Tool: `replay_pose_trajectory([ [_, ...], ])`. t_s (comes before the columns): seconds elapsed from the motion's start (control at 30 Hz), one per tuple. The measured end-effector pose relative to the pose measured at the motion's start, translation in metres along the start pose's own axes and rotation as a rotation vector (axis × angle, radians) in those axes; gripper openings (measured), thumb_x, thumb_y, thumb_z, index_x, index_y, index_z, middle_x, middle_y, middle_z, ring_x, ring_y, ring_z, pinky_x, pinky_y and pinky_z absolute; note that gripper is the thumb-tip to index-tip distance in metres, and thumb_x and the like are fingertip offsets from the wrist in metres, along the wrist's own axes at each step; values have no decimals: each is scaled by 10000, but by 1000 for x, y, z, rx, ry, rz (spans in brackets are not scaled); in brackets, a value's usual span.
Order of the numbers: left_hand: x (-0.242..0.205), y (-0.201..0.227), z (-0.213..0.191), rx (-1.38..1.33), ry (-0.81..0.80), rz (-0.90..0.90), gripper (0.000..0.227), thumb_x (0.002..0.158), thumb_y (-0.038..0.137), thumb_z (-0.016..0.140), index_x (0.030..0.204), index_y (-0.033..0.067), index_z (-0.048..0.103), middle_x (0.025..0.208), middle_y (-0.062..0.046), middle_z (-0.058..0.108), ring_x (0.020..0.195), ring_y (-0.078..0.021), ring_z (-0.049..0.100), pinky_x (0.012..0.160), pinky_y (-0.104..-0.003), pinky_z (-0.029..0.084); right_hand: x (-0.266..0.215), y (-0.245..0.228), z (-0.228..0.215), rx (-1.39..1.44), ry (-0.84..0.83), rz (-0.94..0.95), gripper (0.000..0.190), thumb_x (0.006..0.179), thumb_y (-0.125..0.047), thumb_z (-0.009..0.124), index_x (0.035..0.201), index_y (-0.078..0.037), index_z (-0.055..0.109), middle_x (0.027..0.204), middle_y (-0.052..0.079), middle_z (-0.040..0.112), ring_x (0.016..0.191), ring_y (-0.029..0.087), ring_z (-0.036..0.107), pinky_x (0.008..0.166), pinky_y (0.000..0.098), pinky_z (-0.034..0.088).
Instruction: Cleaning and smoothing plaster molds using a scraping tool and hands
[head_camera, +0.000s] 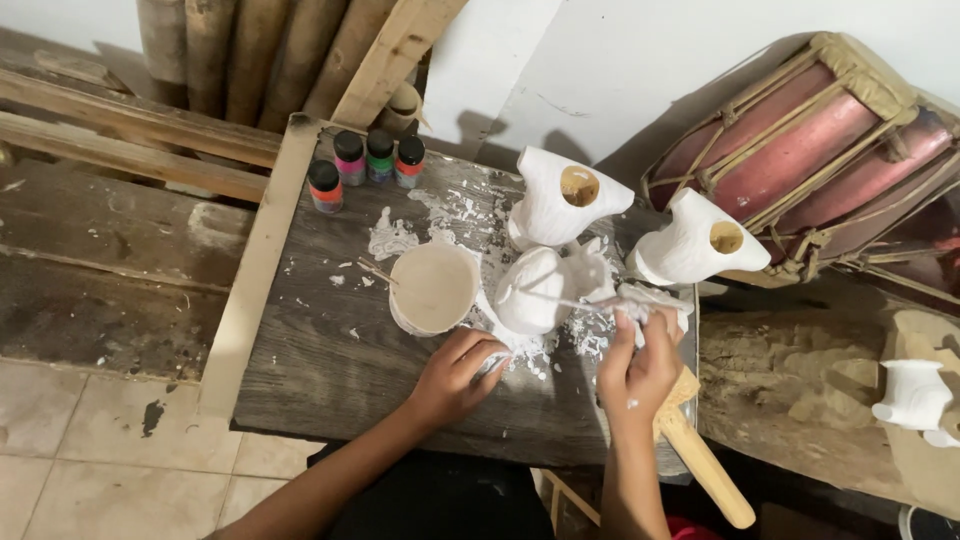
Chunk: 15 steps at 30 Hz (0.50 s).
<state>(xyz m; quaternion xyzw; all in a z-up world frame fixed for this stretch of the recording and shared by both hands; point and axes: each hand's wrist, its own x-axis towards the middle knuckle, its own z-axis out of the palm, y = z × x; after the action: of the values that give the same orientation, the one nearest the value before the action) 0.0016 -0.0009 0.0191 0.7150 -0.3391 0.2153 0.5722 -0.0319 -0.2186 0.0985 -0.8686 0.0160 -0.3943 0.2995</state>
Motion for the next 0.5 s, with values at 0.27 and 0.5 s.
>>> replay_pose_trajectory([
  [0.27,-1,2,-3,-62,-75,-54,103,952,68,680,1046,29,697,963,-105,672,875,-290,665,796,-378,550,-12,-8,-19,-31,40,73,171,1068,-117,576,959,7,619,871,116,567,834,260,535,853,331,409],
  [0.5,-5,-1,1,-36,-18,-30,88,951,104,679,1020,68,721,907,-80,674,814,-300,690,767,-383,583,16,4,6,131,108,30,145,1066,-12,541,987,6,661,857,108,579,798,223,521,881,374,401],
])
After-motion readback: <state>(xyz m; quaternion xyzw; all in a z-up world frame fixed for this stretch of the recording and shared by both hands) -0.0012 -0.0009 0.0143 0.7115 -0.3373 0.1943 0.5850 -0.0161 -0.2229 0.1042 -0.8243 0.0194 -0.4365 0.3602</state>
